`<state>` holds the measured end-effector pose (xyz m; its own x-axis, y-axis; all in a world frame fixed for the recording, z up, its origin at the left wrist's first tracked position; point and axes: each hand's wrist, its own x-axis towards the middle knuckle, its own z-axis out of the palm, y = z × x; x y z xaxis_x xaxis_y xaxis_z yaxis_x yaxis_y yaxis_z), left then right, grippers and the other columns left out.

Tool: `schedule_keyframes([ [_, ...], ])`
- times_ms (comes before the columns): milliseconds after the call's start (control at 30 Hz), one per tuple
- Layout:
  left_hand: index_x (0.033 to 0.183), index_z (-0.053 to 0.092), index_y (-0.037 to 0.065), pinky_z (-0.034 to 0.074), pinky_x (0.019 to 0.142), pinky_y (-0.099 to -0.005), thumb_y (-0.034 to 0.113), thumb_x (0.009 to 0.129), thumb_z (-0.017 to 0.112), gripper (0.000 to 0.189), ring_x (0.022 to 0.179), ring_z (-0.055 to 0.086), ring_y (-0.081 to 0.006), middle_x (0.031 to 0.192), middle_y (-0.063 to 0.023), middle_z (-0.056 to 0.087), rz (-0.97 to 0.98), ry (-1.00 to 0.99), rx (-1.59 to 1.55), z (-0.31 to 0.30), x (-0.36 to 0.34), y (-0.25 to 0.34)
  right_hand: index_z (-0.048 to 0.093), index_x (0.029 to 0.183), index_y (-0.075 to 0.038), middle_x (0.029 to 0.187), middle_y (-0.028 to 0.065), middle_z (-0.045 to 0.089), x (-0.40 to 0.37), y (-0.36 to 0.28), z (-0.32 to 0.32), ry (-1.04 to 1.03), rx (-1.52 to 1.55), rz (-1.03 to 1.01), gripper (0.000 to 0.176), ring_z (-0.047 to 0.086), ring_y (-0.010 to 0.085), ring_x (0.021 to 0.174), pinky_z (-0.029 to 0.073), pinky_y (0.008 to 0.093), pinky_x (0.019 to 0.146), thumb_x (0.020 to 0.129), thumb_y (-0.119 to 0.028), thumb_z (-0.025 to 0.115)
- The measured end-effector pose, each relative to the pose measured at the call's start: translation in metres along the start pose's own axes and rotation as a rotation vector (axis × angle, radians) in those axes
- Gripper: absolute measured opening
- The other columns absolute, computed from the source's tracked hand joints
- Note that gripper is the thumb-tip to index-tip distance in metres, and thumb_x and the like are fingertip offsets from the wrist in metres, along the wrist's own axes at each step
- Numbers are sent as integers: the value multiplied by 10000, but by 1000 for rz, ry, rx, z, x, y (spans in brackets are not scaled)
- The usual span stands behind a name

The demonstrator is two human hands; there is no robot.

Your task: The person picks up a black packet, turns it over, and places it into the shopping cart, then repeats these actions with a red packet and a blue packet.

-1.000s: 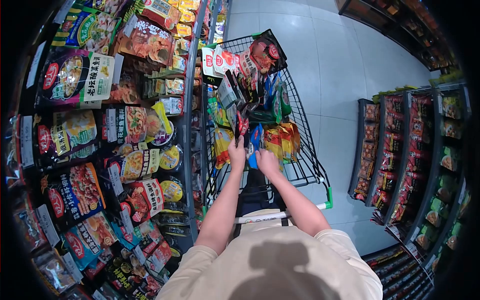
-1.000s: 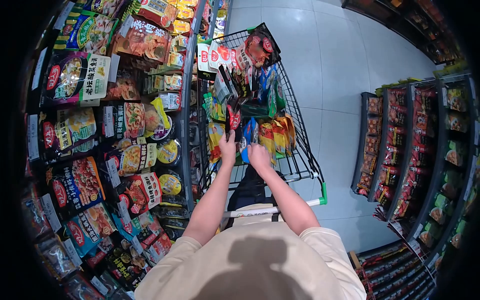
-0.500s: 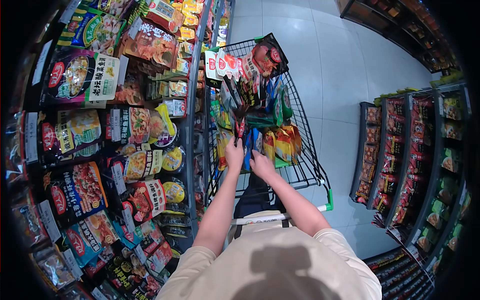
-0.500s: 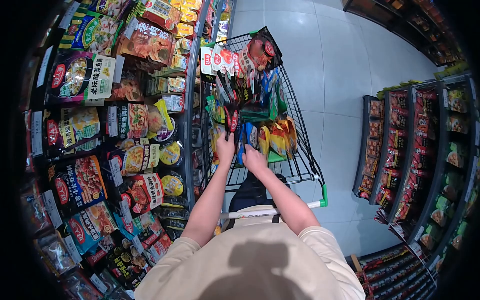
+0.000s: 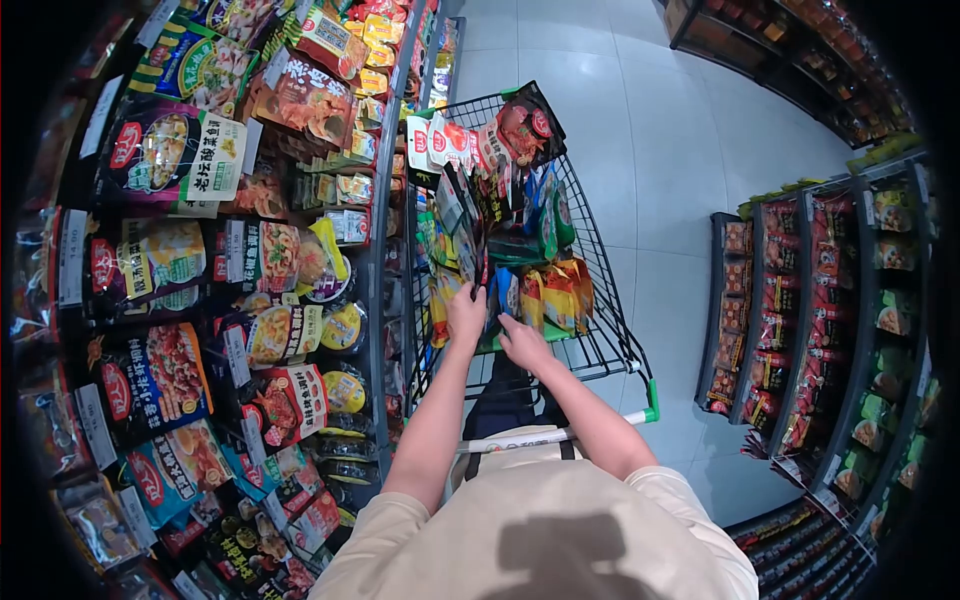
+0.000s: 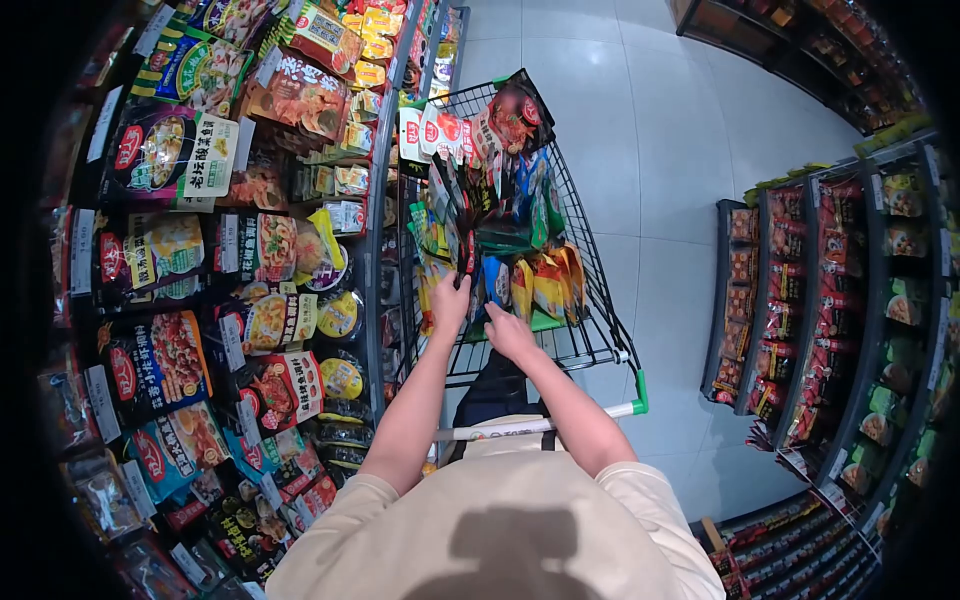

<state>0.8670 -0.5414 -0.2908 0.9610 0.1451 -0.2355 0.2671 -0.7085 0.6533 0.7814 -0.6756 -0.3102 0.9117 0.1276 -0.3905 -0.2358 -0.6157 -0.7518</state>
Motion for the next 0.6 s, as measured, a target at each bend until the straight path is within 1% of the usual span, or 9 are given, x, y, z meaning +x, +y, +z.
schedule_keyframes([
  [100, 1045, 688, 2, 521, 754, -491, 275, 914, 641, 307, 858, 674, -431, 883, -251, 693, 9, -37, 47, 0, -5, 0, 559, 1333, -36, 1242, 212, 638, -6, -1, -12, -70, -5, 6, 441, 604, 407, 1125, 490, 482, 962, 923, -198, 588],
  [167, 1129, 671, 31, 529, 754, -513, 263, 915, 633, 318, 851, 674, -440, 881, -256, 693, 66, -53, 77, 0, -4, -7, 565, 1326, -34, 1233, 215, 642, -15, 1, -22, -78, -14, -4, 431, 607, 407, 1116, 492, 481, 958, 926, -194, 582],
  [267, 1206, 636, 55, 539, 748, -533, 238, 925, 609, 336, 830, 672, -456, 877, -267, 693, 149, -41, 256, 5, -17, 14, 585, 1295, -30, 1207, 222, 649, -41, 7, -40, 19, 11, -110, 393, 620, 412, 1082, 502, 478, 940, 933, -183, 568],
  [300, 1321, 549, 74, 544, 746, -547, 222, 933, 589, 418, 813, 672, -467, 876, -272, 695, 156, -111, 286, 7, -15, 17, 593, 1281, -27, 1194, 220, 654, -50, 8, -49, 55, 21, -117, 378, 625, 411, 1068, 505, 478, 932, 934, -174, 563],
  [333, 1321, 549, 74, 544, 746, -547, 222, 933, 589, 418, 813, 672, -467, 876, -272, 695, 160, -106, 284, 8, -14, 22, 601, 1267, -23, 1180, 219, 659, -61, 10, -57, 93, 30, -123, 364, 631, 410, 1054, 508, 477, 924, 935, -165, 558],
  [400, 1394, 482, 86, 529, 752, -562, 251, 938, 593, 497, 844, 664, -486, 895, -300, 686, 72, -131, 261, 10, -14, 35, 604, 1261, -21, 1170, 220, 662, -84, 17, -73, 132, -3, -110, 356, 635, 405, 1044, 511, 476, 914, 936, -157, 554],
  [433, 1444, 426, 104, 521, 767, -570, 329, 968, 549, 541, 868, 659, -492, 908, -312, 683, 41, -161, 284, 10, -13, 37, 607, 1255, -19, 1159, 221, 665, -94, 21, -81, 164, -31, -94, 349, 639, 401, 1035, 513, 475, 904, 936, -149, 550],
  [533, 1459, 398, 98, 519, 786, -568, 399, 991, 495, 566, 867, 663, -488, 913, -297, 689, 53, -150, 284, -1, -20, 41, 615, 1233, -21, 1123, 223, 674, -120, 36, -107, 203, -115, 5, 328, 647, 397, 1008, 522, 473, 877, 933, -134, 551],
  [600, 1447, 434, 105, 504, 822, -566, 462, 1005, 444, 568, 917, 650, -498, 968, -302, 684, 54, -142, 261, -9, -24, 29, 627, 1202, -23, 1088, 227, 678, -130, 56, -119, 227, -139, 83, 300, 649, 401, 991, 527, 472, 860, 927, -117, 552],
])
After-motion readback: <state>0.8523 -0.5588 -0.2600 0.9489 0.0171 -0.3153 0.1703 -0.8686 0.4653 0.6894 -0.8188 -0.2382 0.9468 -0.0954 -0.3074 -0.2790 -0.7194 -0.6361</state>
